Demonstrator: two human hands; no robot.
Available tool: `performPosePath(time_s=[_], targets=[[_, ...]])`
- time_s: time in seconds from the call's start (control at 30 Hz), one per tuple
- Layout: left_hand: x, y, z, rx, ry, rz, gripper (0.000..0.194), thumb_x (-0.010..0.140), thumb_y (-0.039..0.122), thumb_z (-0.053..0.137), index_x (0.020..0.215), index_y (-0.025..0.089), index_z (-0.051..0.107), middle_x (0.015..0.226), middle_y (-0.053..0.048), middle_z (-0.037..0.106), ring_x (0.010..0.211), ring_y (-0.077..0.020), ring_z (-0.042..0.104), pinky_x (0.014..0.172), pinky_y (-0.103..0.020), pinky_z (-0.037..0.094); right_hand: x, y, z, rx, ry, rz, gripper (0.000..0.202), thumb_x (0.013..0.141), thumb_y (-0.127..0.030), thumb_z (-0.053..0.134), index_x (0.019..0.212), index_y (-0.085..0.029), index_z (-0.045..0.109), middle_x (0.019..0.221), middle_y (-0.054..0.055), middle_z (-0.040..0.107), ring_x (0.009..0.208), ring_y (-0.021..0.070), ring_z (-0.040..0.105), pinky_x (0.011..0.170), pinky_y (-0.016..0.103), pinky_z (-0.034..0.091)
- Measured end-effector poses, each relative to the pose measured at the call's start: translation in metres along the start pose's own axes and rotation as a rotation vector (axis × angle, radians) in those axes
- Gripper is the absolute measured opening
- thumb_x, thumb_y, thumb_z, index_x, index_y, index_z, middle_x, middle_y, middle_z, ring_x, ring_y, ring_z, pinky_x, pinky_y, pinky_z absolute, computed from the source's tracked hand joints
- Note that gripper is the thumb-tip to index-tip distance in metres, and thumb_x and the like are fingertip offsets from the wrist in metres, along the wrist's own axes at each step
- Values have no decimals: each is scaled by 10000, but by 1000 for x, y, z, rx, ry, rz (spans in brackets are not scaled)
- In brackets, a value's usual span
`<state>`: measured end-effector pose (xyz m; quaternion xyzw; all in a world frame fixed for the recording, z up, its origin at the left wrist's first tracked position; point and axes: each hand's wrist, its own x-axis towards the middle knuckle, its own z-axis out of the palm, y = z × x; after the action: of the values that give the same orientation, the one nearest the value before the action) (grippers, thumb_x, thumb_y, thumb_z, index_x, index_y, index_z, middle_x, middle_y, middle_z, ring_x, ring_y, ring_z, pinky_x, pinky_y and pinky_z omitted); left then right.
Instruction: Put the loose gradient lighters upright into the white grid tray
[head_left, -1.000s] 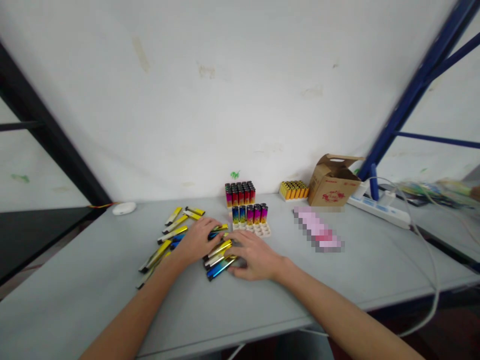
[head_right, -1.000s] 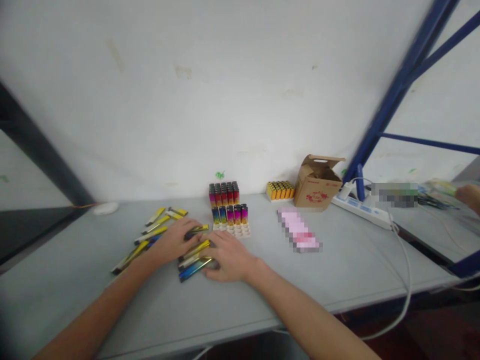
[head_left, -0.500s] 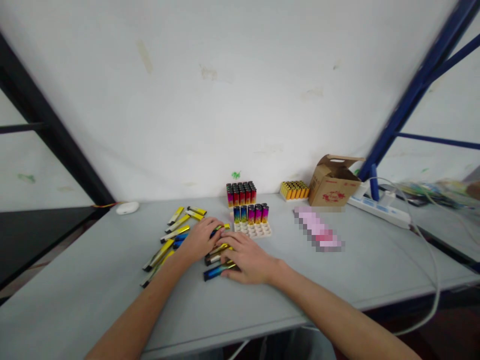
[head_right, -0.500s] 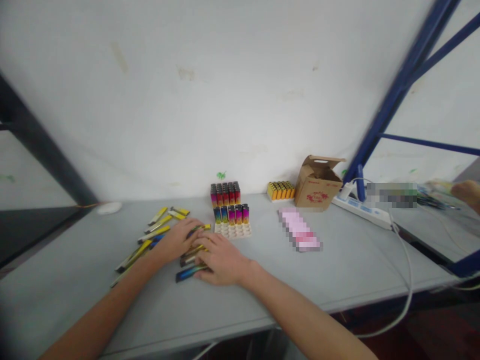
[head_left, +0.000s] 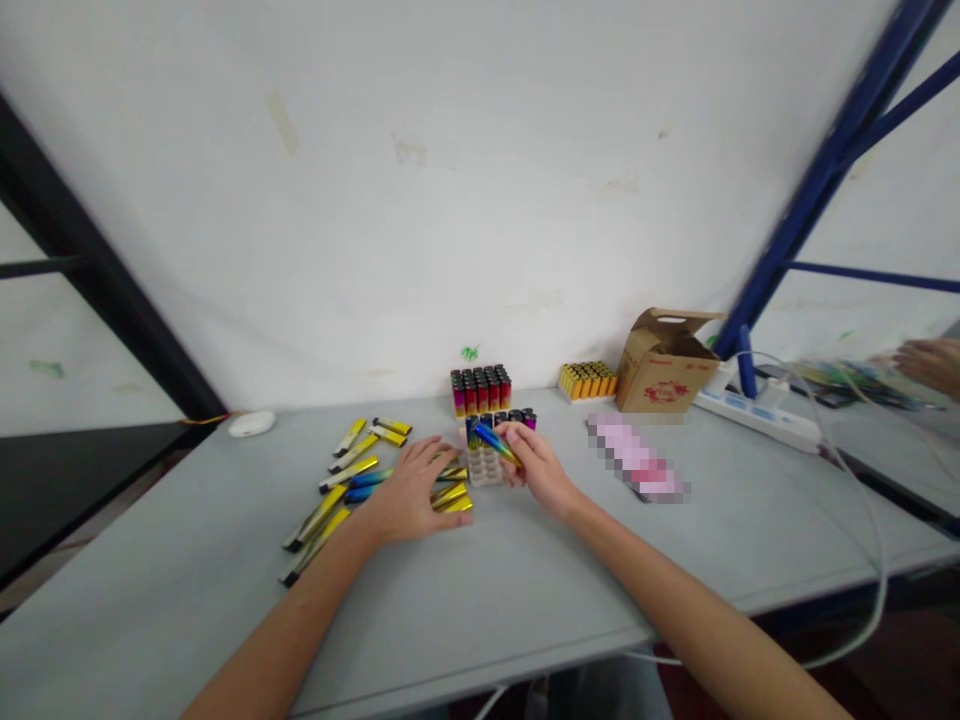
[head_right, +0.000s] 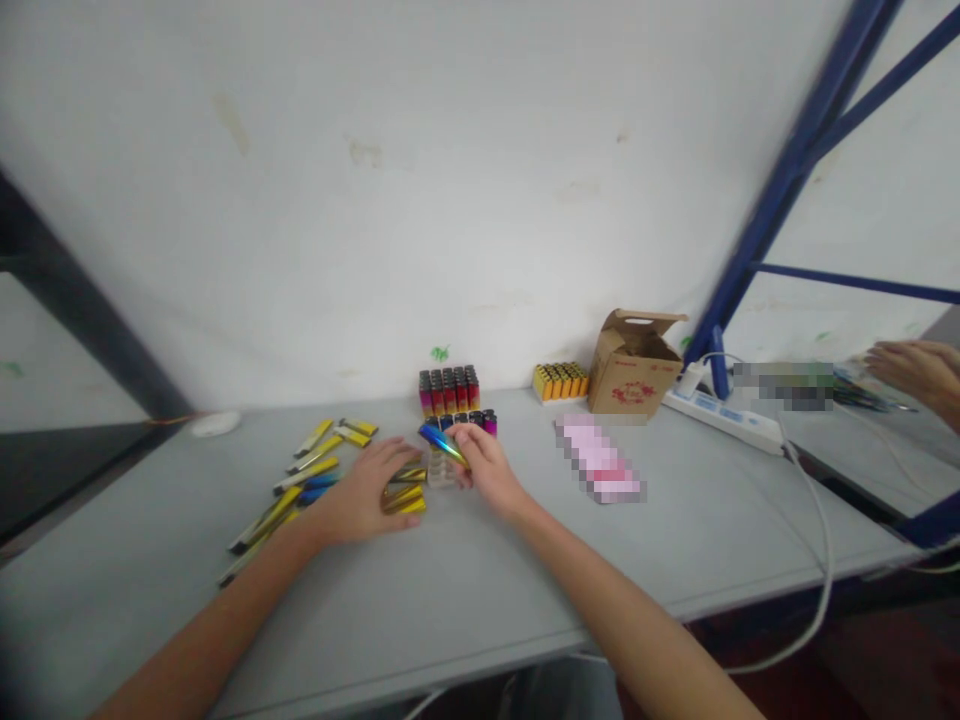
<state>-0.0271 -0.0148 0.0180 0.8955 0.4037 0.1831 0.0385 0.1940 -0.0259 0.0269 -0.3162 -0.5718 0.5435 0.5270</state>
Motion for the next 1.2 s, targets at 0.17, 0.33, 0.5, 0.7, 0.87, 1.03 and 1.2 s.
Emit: performPosePath(time_s=[0.17,0.33,0.5,0.7,0.87,1.03,1.2], targets=[[0,-4,-2,6,-43,-46,940,591,754,650,1287,135,524,1342,-211,499,1296,-378,390,1077,-544,294,1,-7,-1,310,-13,79,424,779,-485,667,1049,-168,587,596,-72,477,424,45,378,437,188,305],[0,-13,-5,0,-26,-37,881,589,747,662,1233,154,568,1282,-185,552,1248,-356,448,1070,-516,314,-4,-10,-1,403,-150,215,370,745,-368,691,1036,-162,593,682,-8,607,577,111,566,521,219,397],[-1,-19,-4,-48,6,-54,883,609,692,697,1307,187,504,1277,-146,573,1174,-315,520,1034,-462,366,-1,-5,-5,595,-139,347,200,673,-243,595,856,-186,540,699,-22,589,613,117,571,527,225,412],[0,-18,-7,-70,-4,-63,863,618,672,707,1298,177,512,1283,-145,575,1166,-305,532,1026,-440,379,0,-8,-5,579,-119,372,144,661,-245,580,773,-186,510,600,-58,457,489,78,419,453,196,327],[1,-18,-7,-78,-8,-52,793,614,663,714,1243,208,556,1234,-117,606,1125,-294,556,998,-424,404,2,-15,-5,593,-104,377,378,772,-570,513,781,-192,511,541,-65,384,433,83,331,424,203,269],[-1,-19,-5,-67,-4,-47,765,652,672,677,1238,196,557,1235,-122,600,1131,-288,552,1000,-415,408,5,-15,-8,595,-115,379,475,772,-644,493,637,-191,446,504,-66,344,436,80,346,437,201,278],[-1,-20,-5,-70,-2,-63,745,650,667,681,1224,204,568,1219,-119,609,1114,-286,561,988,-416,418,4,-13,-8,557,-127,357,468,794,-630,455,630,-192,449,504,-58,359,439,87,346,441,209,283]])
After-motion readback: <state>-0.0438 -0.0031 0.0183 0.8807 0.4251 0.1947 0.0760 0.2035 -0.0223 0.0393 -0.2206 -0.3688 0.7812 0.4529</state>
